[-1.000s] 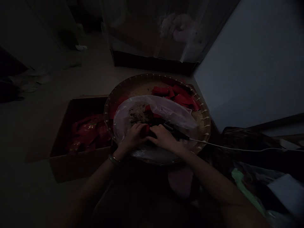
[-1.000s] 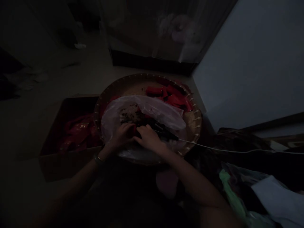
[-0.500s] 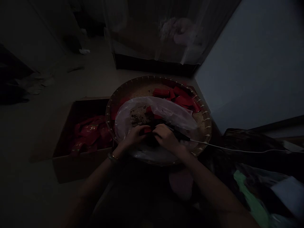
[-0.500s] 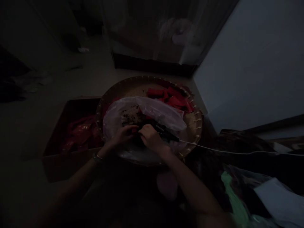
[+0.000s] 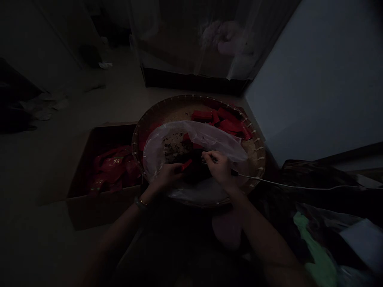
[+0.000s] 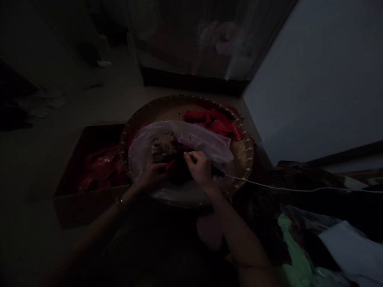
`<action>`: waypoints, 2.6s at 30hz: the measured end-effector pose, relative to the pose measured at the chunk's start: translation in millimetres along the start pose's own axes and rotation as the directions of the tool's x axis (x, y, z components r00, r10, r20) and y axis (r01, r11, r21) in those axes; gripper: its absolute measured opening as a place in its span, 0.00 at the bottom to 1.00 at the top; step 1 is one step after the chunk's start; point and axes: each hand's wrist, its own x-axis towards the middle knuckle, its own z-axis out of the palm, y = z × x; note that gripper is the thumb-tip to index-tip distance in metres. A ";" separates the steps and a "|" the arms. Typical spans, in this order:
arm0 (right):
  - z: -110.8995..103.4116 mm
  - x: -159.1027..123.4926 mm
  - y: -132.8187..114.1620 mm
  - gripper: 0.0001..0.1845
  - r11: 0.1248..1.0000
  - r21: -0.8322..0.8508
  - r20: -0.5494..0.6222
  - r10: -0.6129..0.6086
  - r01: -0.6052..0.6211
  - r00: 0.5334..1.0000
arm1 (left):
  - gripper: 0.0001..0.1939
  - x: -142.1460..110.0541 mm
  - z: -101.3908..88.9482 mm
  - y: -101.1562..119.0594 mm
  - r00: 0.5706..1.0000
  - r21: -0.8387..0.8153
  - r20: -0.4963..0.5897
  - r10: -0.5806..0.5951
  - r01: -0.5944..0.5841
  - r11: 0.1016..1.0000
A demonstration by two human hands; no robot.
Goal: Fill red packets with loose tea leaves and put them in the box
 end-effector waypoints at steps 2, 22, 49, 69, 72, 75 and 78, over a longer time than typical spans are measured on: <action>-3.8 1.8 4.4 0.12 0.999 0.000 0.026 -0.039 0.039 0.999 | 0.19 -0.8 -1.4 -4.5 0.998 -0.136 -0.013 -0.067 0.064 0.989; -19.0 8.8 0.5 0.14 0.978 0.150 0.325 0.088 -0.143 0.942 | 0.23 -4.1 -15.3 11.1 0.950 -0.300 0.309 -0.047 0.144 0.943; -6.5 -4.7 74.4 0.17 0.980 -0.193 0.271 0.103 -0.050 0.957 | 0.23 -2.6 19.7 24.1 0.900 -0.696 0.334 -0.281 0.437 0.570; -54.4 -5.1 78.8 0.20 0.983 -0.070 0.382 0.182 -0.168 0.906 | 0.21 -1.8 17.0 21.2 0.898 -0.802 0.340 -0.278 0.432 0.413; -62.8 -8.6 63.6 0.23 0.954 0.048 0.437 0.246 -0.295 0.865 | 0.20 -2.6 23.1 30.0 0.897 -0.821 0.320 -0.304 0.423 0.385; -60.6 -10.5 54.2 0.28 0.931 0.061 0.464 0.292 -0.359 0.837 | 0.21 -3.5 30.9 40.3 0.896 -0.834 0.311 -0.316 0.417 0.361; -53.3 -11.2 49.4 0.27 0.948 0.031 0.460 0.268 -0.317 0.847 | 0.20 -3.5 38.0 48.3 0.892 -0.835 0.318 -0.321 0.424 0.350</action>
